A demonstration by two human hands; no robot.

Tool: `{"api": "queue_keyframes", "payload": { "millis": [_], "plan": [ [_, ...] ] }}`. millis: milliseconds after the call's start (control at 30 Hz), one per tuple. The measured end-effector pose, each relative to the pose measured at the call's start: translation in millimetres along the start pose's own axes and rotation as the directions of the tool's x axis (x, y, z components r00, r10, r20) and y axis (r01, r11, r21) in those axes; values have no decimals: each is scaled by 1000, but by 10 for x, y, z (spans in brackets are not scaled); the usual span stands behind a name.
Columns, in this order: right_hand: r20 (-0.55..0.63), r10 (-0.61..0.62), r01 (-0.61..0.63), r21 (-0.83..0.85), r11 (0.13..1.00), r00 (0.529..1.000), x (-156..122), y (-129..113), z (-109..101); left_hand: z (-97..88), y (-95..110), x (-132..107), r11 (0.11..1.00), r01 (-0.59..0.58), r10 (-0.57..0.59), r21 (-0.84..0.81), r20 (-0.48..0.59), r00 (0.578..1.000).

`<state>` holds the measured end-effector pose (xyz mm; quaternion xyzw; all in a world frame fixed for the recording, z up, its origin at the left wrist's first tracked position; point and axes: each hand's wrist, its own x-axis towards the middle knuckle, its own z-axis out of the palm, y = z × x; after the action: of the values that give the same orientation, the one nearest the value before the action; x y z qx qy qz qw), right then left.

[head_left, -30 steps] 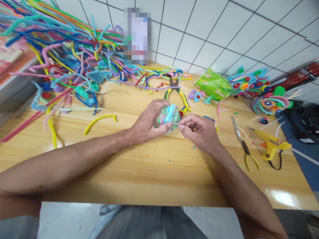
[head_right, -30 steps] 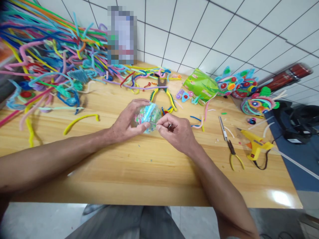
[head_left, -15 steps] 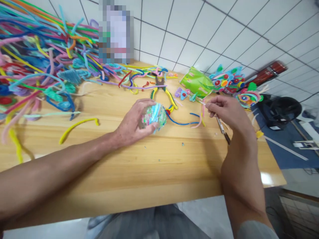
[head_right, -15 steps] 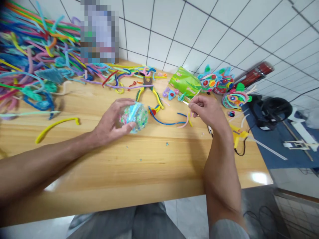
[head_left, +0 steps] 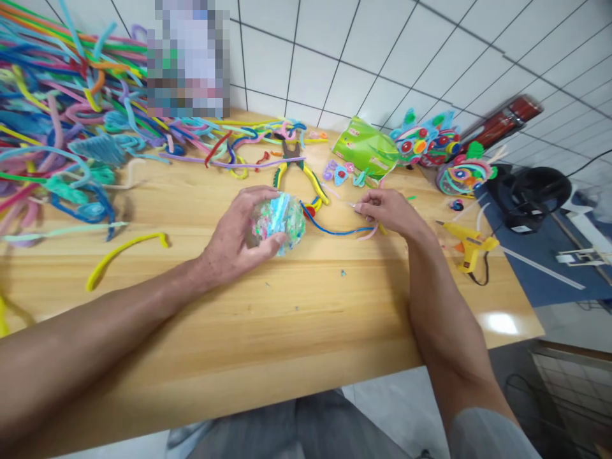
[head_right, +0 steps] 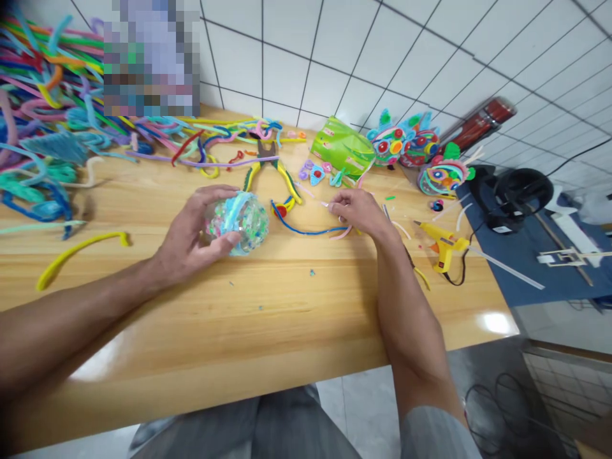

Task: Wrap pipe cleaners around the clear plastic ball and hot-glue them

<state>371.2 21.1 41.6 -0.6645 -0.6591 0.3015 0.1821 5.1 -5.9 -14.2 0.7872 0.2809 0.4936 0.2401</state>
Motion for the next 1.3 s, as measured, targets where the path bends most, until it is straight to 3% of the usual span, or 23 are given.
{"api": "queue_keyframes", "payload": {
  "millis": [100,167,233,300,367,433,500,633,700,767,833,900,1033,1100,1300],
  "plan": [
    [-18,-21,19,-90,996,1000,48,42,65,12,-16,-2,999,-36,36,4,-12,999],
    [-179,-38,-4,-227,974,983,79,84,51,17,-20,-4,1000,-24,24,13,-5,1000],
    [-337,-103,-15,-331,944,936,89,85,27,20,-23,-6,1000,-20,20,20,-4,1000],
    [-383,-192,45,-361,931,903,57,13,35,24,-26,-6,999,-25,26,27,-11,1000],
    [-294,-266,169,-316,933,918,-17,-128,108,27,-24,-4,999,-24,24,32,-14,1000],
    [-97,-311,283,-230,931,945,-104,-290,243,27,-14,-1,999,-8,8,33,-13,1000],
    [65,-343,349,-192,917,937,-167,-414,391,24,0,2,1000,6,-6,30,-9,1000],
    [132,-367,388,-223,894,921,-172,-432,459,19,7,6,1000,20,-20,17,1,1000],
    [40,-345,343,-262,902,938,-139,-350,348,23,-5,7,1000,22,-22,11,2,1000],
    [-191,-309,230,-348,909,932,-102,-262,223,29,-17,9,1000,27,-27,4,0,1000],
    [-424,-300,119,-402,908,854,-79,-222,167,30,-25,15,999,43,-43,-1,2,999],
    [-511,-330,132,-385,914,794,-93,-268,225,24,-24,28,997,82,-82,-11,13,997],
    [-338,-462,431,-167,887,820,-253,-574,584,2,-13,74,979,188,-186,-78,29,982],
    [-228,-545,546,-65,835,806,-352,-729,776,-12,-7,105,966,229,-227,-117,27,973],
    [-132,-658,663,-6,749,742,-430,-880,1052,-62,-5,196,944,284,-285,-166,20,958]
  ]
}}
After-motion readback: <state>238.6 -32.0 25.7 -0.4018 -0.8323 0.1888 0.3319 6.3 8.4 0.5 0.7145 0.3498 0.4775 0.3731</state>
